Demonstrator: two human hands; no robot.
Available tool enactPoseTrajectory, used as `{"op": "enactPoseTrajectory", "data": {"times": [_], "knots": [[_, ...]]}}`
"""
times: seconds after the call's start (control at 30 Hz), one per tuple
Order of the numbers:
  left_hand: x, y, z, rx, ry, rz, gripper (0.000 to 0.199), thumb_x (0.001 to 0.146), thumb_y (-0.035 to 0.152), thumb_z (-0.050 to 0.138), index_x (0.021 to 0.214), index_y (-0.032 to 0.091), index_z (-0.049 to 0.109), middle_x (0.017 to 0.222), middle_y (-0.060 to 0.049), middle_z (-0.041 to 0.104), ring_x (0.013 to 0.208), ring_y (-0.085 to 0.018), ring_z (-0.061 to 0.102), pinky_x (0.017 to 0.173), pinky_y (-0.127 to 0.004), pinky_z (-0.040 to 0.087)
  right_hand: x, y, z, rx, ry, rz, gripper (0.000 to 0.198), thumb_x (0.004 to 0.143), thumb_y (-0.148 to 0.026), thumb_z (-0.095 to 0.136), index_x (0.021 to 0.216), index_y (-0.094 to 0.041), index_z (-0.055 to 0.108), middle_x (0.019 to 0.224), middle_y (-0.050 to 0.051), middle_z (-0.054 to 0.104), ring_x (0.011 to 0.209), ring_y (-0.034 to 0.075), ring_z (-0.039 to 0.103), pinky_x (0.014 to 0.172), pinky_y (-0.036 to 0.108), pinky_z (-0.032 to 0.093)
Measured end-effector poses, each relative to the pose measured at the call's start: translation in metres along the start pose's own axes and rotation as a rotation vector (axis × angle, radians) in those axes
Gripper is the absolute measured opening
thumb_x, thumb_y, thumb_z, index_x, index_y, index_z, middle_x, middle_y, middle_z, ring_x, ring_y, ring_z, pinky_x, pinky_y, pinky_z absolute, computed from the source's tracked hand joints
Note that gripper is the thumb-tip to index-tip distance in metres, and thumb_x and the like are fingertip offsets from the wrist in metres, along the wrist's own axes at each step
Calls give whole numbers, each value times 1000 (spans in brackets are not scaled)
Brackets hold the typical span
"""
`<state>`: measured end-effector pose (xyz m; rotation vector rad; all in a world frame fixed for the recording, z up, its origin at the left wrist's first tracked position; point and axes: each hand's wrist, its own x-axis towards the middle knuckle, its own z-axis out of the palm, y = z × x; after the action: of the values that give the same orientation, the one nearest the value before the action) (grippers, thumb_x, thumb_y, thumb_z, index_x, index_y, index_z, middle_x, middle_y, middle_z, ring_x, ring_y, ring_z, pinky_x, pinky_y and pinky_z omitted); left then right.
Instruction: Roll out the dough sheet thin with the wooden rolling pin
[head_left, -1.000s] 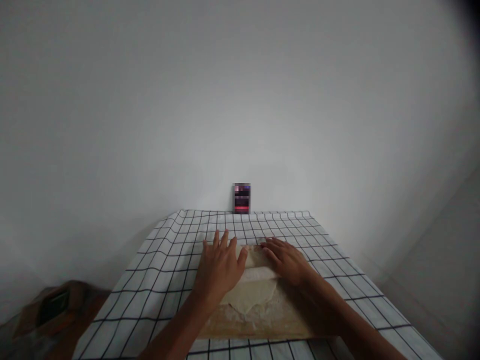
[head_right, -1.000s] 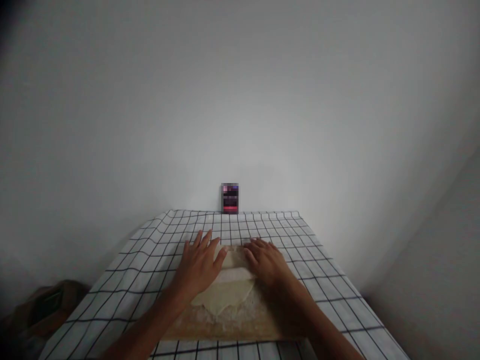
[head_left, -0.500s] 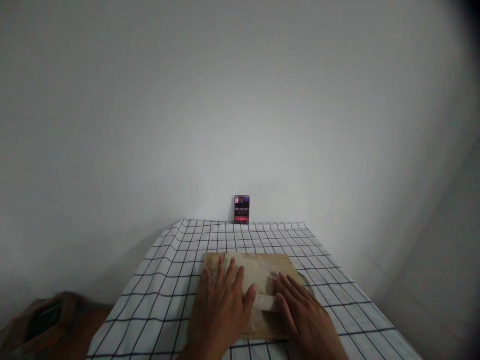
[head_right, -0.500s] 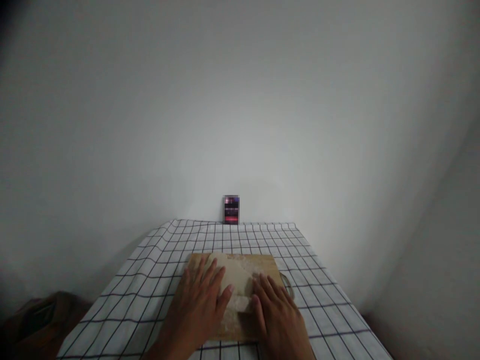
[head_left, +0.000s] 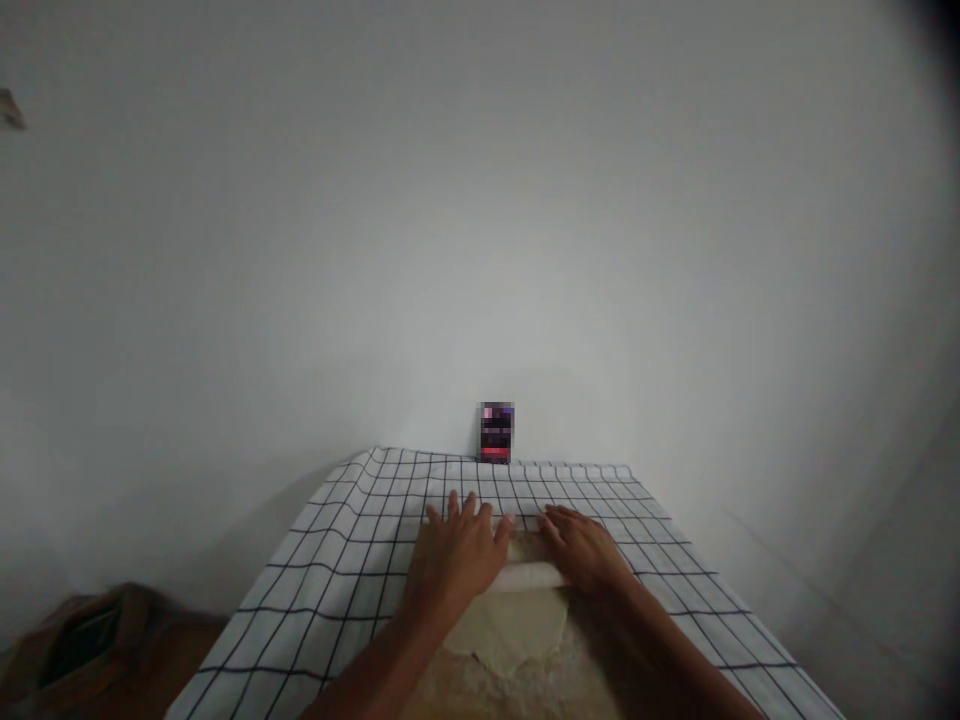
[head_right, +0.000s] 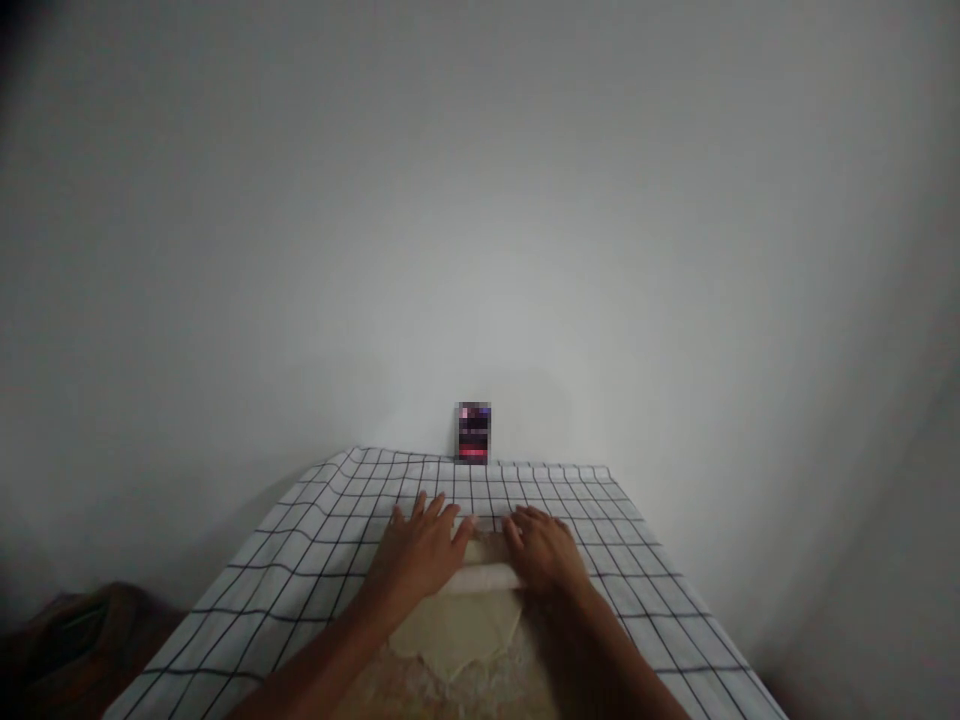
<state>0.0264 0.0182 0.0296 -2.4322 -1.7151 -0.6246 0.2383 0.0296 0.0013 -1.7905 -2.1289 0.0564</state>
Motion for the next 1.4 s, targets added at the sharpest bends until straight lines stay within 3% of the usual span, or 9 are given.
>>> {"op": "enactPoseTrajectory", "data": {"times": [0.23, 0.33, 0.6, 0.77, 0.93, 1.03, 1.17, 1.27, 1.4], "knots": [[19, -6, 4, 30, -86, -52, 48, 108, 49, 36, 119, 21, 73, 142, -16, 64, 142, -42, 48, 110, -77, 32, 47, 3, 5, 25, -104, -157, 42, 107, -38, 35, 96, -20, 71, 106, 10, 76, 99, 20, 71, 91, 32, 50], [18, -5, 3, 47, -99, -47, 50, 108, 50, 35, 124, 20, 71, 147, -15, 61, 145, -41, 45, 113, -76, 29, 48, 5, 7, 31, -126, -196, 41, 107, -36, 35, 98, -20, 72, 106, 10, 76, 101, 21, 71, 93, 32, 51], [1, 4, 6, 47, -29, 4, 49, 107, 51, 39, 124, 20, 73, 148, -16, 60, 146, -42, 43, 116, -76, 27, -2, 8, 10, 1, -62, -108, 53, 108, -42, 28, 131, -21, 71, 146, 13, 62, 141, 30, 53, 116, 50, 42], [-21, 6, 21, -14, 38, 42, 54, 106, 55, 38, 138, 22, 66, 153, -14, 55, 151, -41, 36, 119, -77, 19, -44, 0, 9, -38, 42, -77, 50, 107, -40, 30, 140, -26, 65, 151, 7, 59, 145, 27, 49, 121, 53, 36], [-51, 12, 26, -57, 59, 81, 56, 106, 57, 36, 144, 24, 62, 159, -10, 49, 154, -39, 29, 122, -76, 14, -81, -12, 9, -65, 210, -90, 46, 108, -40, 30, 134, -26, 66, 149, 10, 60, 139, 26, 54, 110, 46, 48], [-63, 14, 23, -77, 66, 88, 55, 107, 55, 35, 145, 25, 60, 159, -7, 49, 154, -37, 30, 123, -74, 14, -94, -19, 10, -89, 305, -88, 41, 108, -43, 30, 116, -26, 67, 127, 11, 67, 115, 25, 65, 90, 41, 53], [-66, 10, 10, -72, 9, 112, 48, 108, 50, 39, 143, 26, 62, 157, -7, 52, 152, -35, 35, 122, -68, 29, -94, -23, 8, -146, 288, -81, 40, 109, -36, 28, 91, -23, 61, 97, 8, 65, 89, 22, 67, 78, 35, 50], [-69, 3, -3, -32, -17, 131, 44, 107, 46, 41, 140, 26, 64, 154, -7, 55, 149, -34, 41, 120, -64, 35, -92, -20, 4, -151, 249, -63, 41, 110, -30, 26, 89, -23, 60, 94, 7, 66, 82, 19, 67, 74, 31, 49], [-77, -1, -8, -9, 34, 158, 43, 107, 46, 42, 139, 27, 64, 152, -5, 58, 147, -34, 43, 122, -64, 32, -92, -8, 1, -141, 218, -46, 41, 109, -29, 26, 93, -23, 64, 99, 8, 69, 87, 19, 68, 78, 31, 48]]}}
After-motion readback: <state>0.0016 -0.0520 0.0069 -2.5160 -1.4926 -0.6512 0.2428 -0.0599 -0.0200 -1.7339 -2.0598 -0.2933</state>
